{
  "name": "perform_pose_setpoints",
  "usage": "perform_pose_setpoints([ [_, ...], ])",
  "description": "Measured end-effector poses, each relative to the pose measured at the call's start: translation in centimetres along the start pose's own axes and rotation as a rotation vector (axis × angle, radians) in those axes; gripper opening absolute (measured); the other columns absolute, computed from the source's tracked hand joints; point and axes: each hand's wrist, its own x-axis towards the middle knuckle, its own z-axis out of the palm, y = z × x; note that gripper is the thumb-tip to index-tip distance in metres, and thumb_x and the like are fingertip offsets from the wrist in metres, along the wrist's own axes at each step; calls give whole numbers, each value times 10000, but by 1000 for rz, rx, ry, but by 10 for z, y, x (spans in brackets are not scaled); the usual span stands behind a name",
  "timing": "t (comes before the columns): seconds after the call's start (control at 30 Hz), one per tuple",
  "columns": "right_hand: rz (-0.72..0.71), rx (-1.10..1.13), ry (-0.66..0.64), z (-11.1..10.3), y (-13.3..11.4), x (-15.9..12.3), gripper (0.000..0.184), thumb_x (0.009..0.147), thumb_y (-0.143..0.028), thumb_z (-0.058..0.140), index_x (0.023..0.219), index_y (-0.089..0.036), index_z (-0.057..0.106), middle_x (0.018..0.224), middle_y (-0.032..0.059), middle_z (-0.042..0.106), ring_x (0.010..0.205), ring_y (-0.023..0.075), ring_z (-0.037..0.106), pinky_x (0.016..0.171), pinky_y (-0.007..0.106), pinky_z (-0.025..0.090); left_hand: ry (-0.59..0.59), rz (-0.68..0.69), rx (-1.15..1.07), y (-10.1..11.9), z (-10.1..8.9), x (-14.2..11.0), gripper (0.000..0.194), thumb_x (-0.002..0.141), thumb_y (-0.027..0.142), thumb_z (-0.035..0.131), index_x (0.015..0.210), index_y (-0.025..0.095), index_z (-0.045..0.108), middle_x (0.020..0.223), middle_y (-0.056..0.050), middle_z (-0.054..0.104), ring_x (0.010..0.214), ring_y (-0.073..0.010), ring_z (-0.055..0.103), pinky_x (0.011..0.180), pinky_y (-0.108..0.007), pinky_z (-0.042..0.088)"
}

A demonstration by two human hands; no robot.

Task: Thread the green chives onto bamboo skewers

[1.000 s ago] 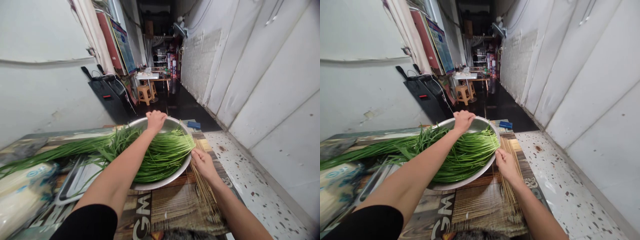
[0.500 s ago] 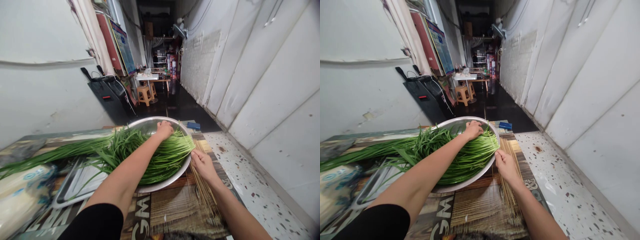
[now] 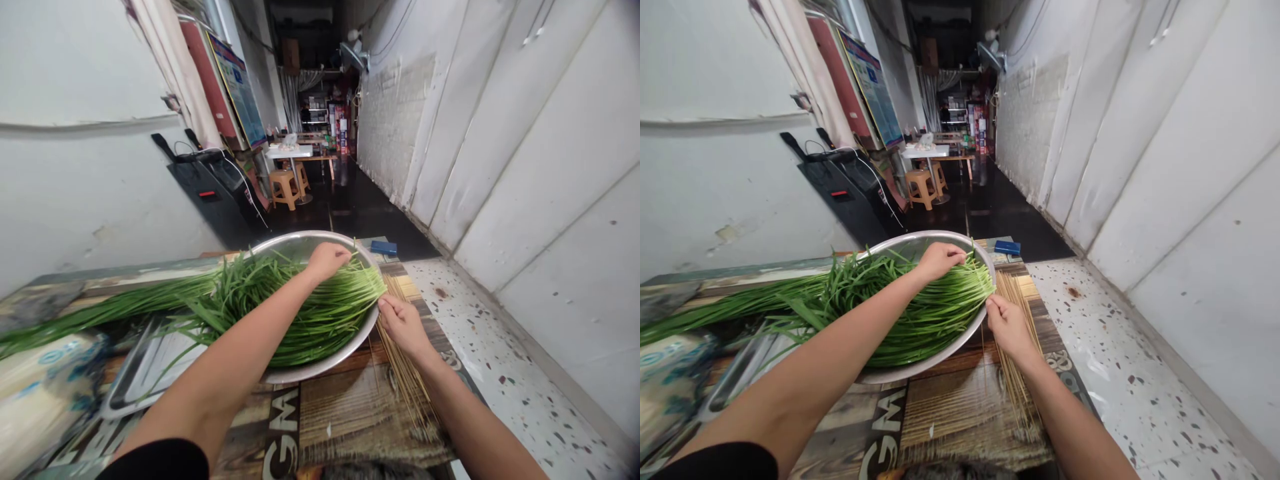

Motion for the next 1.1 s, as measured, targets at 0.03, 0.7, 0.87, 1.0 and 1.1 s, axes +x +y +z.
perform_pose_setpoints([
  [0.03, -3, -4, 2, 0, -1, 0, 361, 868, -400, 420, 577, -201, 344, 469, -63, 303, 435, 80, 269, 425, 217, 217, -4, -36, -69, -1, 1, -2, 196, 738, 294, 554, 705, 172, 704, 736, -30, 700, 723, -164, 610, 692, -257, 423],
  [0.7, 27, 37, -16, 0, -7, 0, 350, 850, -405, 427, 574, -204, 349, 457, -60, 310, 430, 84, 272, 418, 218, 211, -136, -65, 81, -2, -14, -15, 176, 694, 180, 572, 765, 198, 732, 809, -46, 721, 805, -204, 632, 752, -285, 443],
  [0.87, 25, 36, -13, 0, -5, 1, 350, 848, -407, 425, 573, -202, 353, 465, -62, 301, 430, 80, 259, 415, 217, 205, -113, -2, 11, -1, -13, -15, 143, 715, 196, 529, 727, 173, 670, 686, -28, 683, 650, -153, 608, 654, -253, 447],
  [1.0, 29, 50, -19, 1, -5, 0, 352, 855, -408, 426, 579, -203, 351, 463, -64, 302, 426, 80, 256, 411, 217, 199, -135, -37, -205, 6, -8, -17, 126, 736, 203, 507, 762, 150, 619, 648, -20, 650, 544, -111, 573, 572, -222, 438],
  [1.1, 33, 44, -12, 1, -5, 0, 346, 859, -403, 425, 584, -202, 361, 464, -64, 298, 430, 80, 254, 414, 217, 199, -168, -71, -262, 9, -4, -19, 129, 738, 220, 521, 764, 141, 619, 648, -24, 643, 519, -102, 550, 538, -216, 426],
])
